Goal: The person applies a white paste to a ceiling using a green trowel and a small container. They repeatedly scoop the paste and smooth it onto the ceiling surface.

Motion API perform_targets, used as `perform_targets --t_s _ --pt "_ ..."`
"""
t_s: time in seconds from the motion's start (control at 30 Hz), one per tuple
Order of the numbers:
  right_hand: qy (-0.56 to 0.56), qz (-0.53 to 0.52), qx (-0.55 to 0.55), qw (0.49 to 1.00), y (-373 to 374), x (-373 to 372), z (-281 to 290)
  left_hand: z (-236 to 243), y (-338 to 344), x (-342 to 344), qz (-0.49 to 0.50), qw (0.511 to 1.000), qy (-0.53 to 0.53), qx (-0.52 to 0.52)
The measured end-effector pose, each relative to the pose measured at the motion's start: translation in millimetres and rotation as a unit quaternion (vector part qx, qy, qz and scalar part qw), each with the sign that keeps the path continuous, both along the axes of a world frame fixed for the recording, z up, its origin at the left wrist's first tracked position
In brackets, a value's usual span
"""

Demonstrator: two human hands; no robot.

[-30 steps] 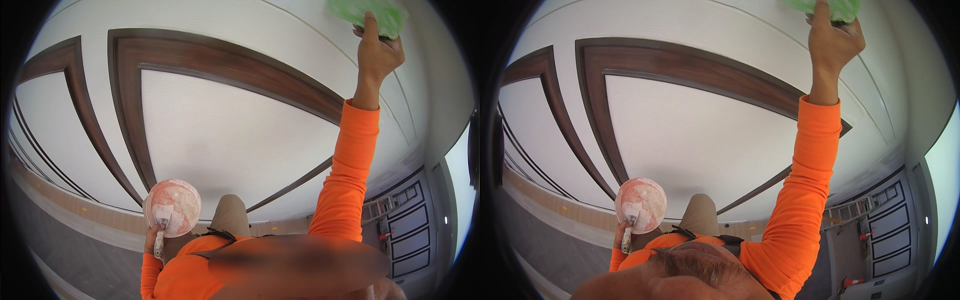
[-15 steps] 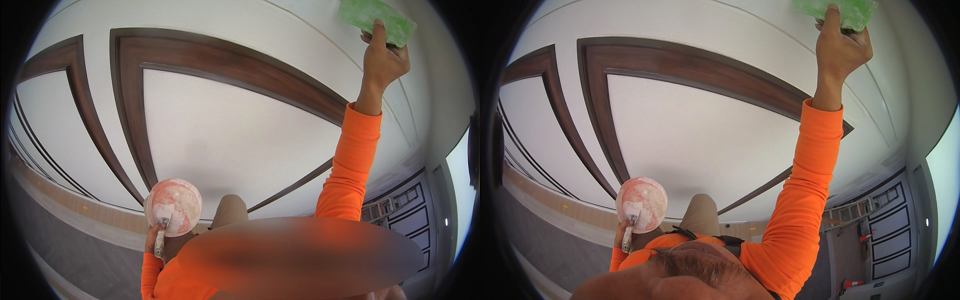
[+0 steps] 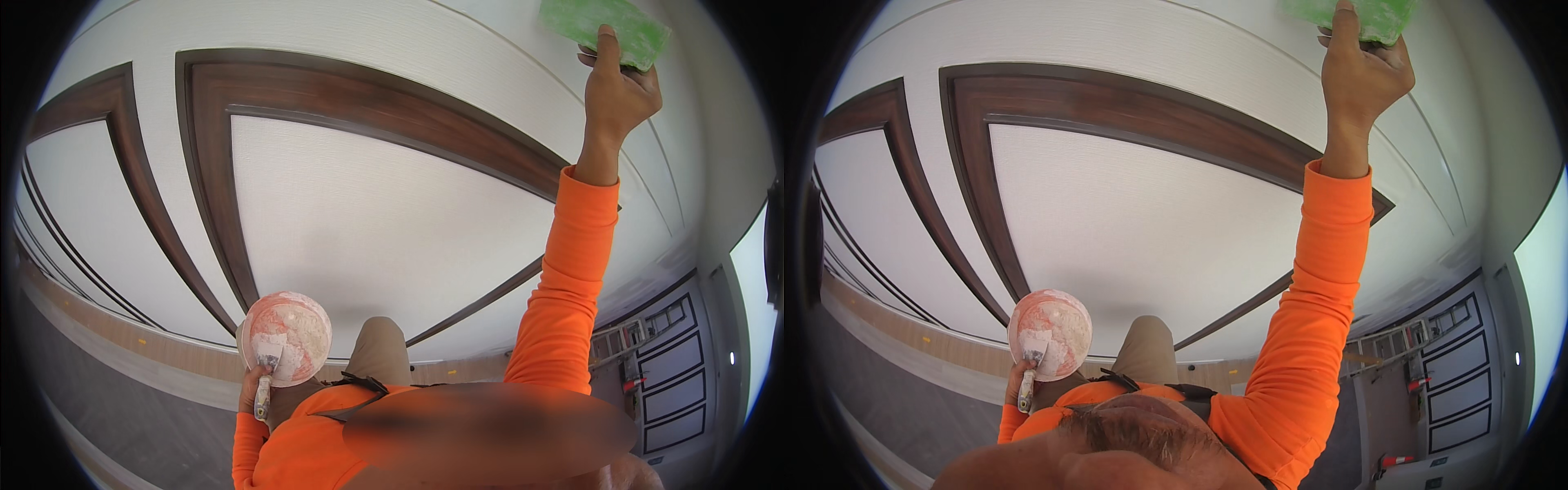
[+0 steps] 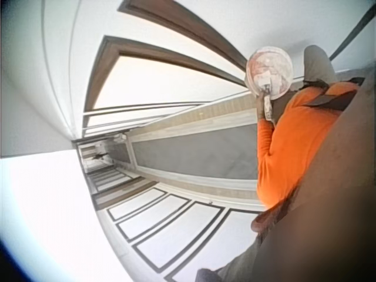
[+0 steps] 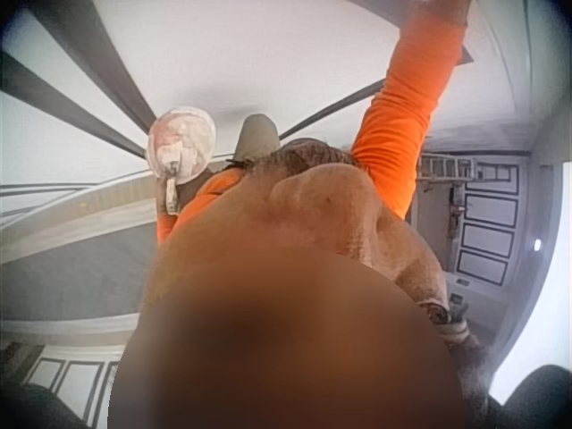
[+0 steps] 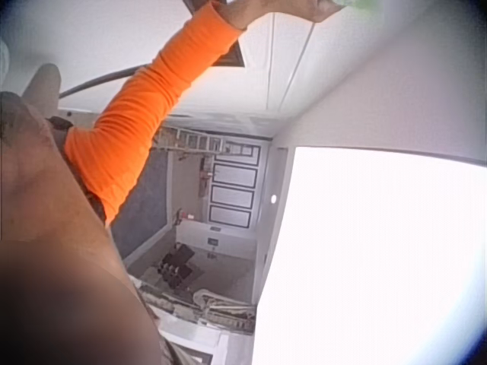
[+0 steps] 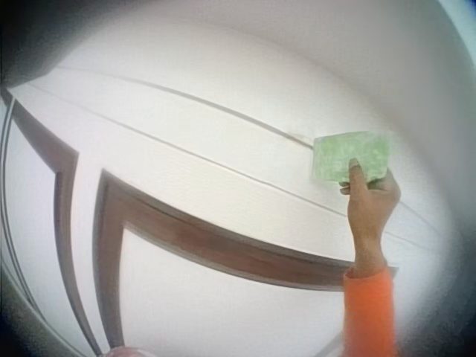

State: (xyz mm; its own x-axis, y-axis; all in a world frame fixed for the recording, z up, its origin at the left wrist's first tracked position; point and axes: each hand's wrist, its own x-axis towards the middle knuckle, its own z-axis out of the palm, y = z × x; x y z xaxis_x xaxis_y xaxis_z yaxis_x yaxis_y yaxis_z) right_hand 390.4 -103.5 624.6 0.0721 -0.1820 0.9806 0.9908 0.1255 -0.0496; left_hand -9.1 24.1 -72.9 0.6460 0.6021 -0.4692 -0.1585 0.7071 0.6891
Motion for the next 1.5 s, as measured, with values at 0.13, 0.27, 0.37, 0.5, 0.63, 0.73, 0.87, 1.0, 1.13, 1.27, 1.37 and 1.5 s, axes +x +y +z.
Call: perform_targets --t_s 0.13,0.27,0.37,0.5,0.63,0.73,0.87,1.0,1.13,1.27,1.37,1.5 --pt "0.009 -0.026 -0.013 1.0 -11.1 8.4 1.9 10.2 -4.6 3.6 0.02 1.0 0.0 0.008" --pt "0.012 0.013 0.005 1.0 -3.8 1.0 -0.5 4.5 -2.9 1.7 0.014 1.0 -0.004 0.006" --pt "0.006 0.007 0.001 1.0 -5.3 8.2 1.2 10.8 -1.5 -1.2 -0.001 1.0 -0.006 0.002" --pt "0.015 -0.03 0.025 0.999 -18.0 13.0 2.8 34.6 -11.5 7.1 0.031 0.999 -0.016 -0.002" --pt "-0.008 0.015 0.062 0.998 -26.3 -1.8 -5.6 33.6 -6.3 4.1 0.007 1.0 0.008 -0.008" --pt "0.002 0.057 0.042 0.997 -47.6 -21.1 -41.4 51.6 -8.4 5.1 -0.007 1.0 0.012 -0.027" --pt "0.124 0.208 -0.055 0.969 -43.5 -39.2 -156.3 66.8 -18.3 8.8 -0.004 0.991 -0.099 -0.087" --pt "0.42 0.354 -0.251 0.797 -44.2 -59.3 -296.1 101.3 -21.1 9.1 -0.064 0.978 -0.161 -0.113" --pt "0.613 0.435 -0.265 0.604 -41.6 -71.1 -421.3 104.1 -30.7 12.7 -0.018 0.978 -0.175 -0.11" --pt "0.681 0.43 -0.277 0.524 -51.2 -76.6 -491.3 107.1 -29.1 15.6 -0.024 0.982 -0.167 -0.086" --pt "0.692 0.461 -0.296 0.47 -56.0 -84.1 -522.4 101.1 -28.1 13.3 -0.033 0.979 -0.184 -0.078" --pt "0.692 0.482 -0.309 0.44 -52.2 -92.4 -545.7 93.8 -26.5 9.5 -0.042 0.976 -0.2 -0.079"
